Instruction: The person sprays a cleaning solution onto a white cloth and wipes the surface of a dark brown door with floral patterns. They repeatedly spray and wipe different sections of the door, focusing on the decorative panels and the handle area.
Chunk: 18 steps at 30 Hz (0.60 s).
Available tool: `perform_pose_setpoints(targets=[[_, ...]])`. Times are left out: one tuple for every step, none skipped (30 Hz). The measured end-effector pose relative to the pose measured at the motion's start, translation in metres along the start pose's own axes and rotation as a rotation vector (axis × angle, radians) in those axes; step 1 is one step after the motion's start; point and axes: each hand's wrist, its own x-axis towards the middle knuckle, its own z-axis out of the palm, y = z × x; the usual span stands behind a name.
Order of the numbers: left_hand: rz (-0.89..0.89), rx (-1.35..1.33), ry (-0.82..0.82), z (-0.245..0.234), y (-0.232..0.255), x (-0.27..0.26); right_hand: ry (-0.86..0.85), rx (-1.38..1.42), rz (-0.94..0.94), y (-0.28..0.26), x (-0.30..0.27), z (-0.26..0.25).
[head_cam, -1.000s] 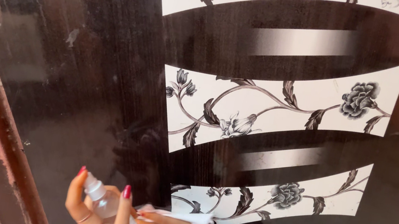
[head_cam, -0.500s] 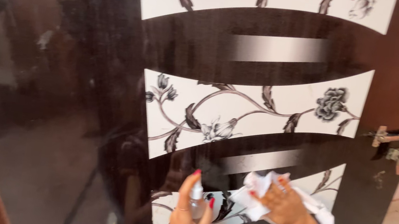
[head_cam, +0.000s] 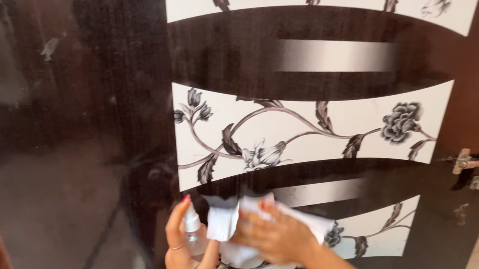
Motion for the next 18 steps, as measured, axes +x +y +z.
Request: perform_pose_setpoints(targets=[[-0.069,-0.029,0.003,-0.006,0.005,0.002,0.007,0.015,0.024,0.009,0.025,-0.007],[-0.036,-0.013,0.015,-0.011,0.01,0.004,0.065,-0.017,0.121,0.021,0.049,-0.018],[-0.007,0.003,0.027,-0.015,0.013,0.006,0.118,-0.046,0.219,0.035,0.069,-0.032],[0.022,0.019,0.038,-0.018,0.016,0.007,0.172,-0.076,0.317,0.048,0.088,-0.048],[-0.023,0.021,0.052,-0.022,0.019,0.01,0.233,-0.105,0.411,0.053,0.109,-0.061],[-0.067,0.023,0.066,-0.026,0.021,0.012,0.253,-0.115,0.446,0.049,0.128,-0.07],[-0.113,0.025,0.092,-0.032,0.021,0.014,0.275,-0.118,0.471,0.045,0.146,-0.075],[-0.041,0.046,0.117,-0.038,0.021,0.016,0.297,-0.121,0.497,0.04,0.161,-0.077],[0.028,0.073,0.145,-0.045,0.02,0.017,0.274,-0.098,0.391,0.031,0.17,-0.075],[0.097,0.102,0.172,-0.051,0.02,0.017,0.253,-0.075,0.285,0.018,0.175,-0.07],[0.096,0.095,0.19,-0.059,0.02,0.018,0.234,-0.06,0.19,0.005,0.177,-0.062],[0.095,0.088,0.208,-0.065,0.02,0.019,0.157,-0.107,0.121,-0.01,0.174,-0.053],[0.093,0.078,0.217,-0.071,0.021,0.021,0.077,-0.157,0.059,-0.026,0.166,-0.044],[0.071,0.078,0.22,-0.078,0.023,0.022,0.012,-0.072,-0.042,-0.039,0.159,-0.034],[0.047,0.071,0.222,-0.082,0.024,0.021,-0.059,0.009,-0.143,-0.048,0.151,-0.025],[0.023,0.064,0.225,-0.087,0.024,0.02,-0.047,-0.036,-0.244,-0.053,0.143,-0.017],[0.048,0.071,0.242,-0.089,0.024,0.02,-0.037,-0.086,-0.339,-0.056,0.136,-0.014],[0.073,0.077,0.258,-0.092,0.023,0.02,-0.026,-0.135,-0.434,-0.058,0.133,-0.011]])
